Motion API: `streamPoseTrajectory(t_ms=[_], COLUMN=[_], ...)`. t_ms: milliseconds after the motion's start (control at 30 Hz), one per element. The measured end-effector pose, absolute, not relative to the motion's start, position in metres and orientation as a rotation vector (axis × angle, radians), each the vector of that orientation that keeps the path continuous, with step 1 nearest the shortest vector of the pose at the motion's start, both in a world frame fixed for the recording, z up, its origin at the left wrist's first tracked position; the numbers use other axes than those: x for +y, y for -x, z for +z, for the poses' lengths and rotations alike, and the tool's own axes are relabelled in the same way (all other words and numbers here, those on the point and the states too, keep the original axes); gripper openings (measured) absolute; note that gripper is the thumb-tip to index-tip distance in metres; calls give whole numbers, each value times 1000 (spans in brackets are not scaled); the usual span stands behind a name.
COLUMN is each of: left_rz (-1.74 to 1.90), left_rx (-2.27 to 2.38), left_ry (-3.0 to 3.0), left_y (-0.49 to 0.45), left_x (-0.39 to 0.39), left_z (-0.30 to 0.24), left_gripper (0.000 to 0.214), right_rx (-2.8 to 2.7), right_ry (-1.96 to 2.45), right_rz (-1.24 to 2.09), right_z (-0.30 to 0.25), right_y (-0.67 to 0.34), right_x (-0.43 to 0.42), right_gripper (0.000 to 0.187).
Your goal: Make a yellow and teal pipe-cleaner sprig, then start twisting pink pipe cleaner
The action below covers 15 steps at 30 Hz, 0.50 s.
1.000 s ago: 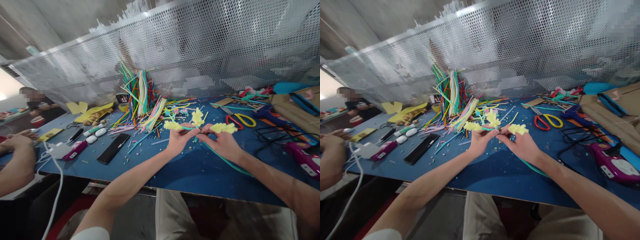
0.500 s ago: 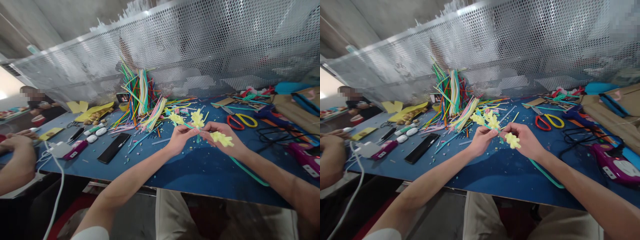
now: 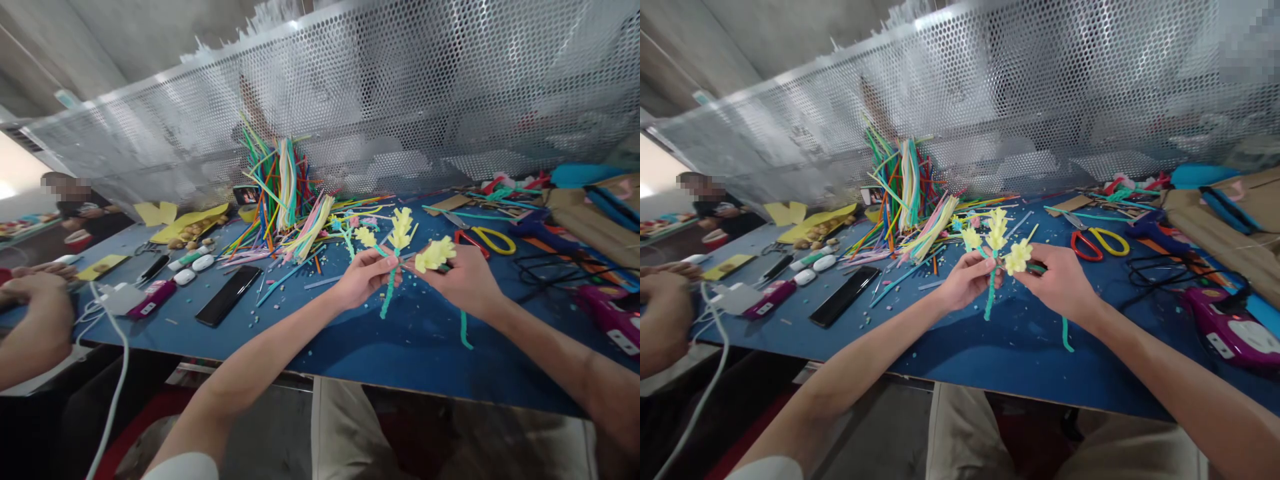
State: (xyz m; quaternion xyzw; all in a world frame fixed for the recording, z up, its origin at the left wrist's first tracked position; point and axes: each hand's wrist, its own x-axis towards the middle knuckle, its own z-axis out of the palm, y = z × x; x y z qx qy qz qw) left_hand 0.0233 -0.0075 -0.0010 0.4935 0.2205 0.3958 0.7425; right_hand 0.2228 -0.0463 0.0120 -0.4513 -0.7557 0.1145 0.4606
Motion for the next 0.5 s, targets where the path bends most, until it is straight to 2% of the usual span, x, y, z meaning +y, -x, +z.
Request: streamPoseTrajectory(t_ms=[200,367,500], left_rz=[869,848,867], left_rx=[456,446,479], left_ry=[-1081,-1111,-1185], left_y=[-23,-23,-23], left_x=[-3,-2,-1], left_z=[-6,-8,-6], left_gripper=[28,27,29], right_rx=[-1868,-1889,-1945], right_ry=[1041,1000,981], right_rz=[408,533,492], right_z=[11,14,17], right_y=[-227,-230,-232], right_x=[-45,-44,-44], right_gripper=[9,30,27])
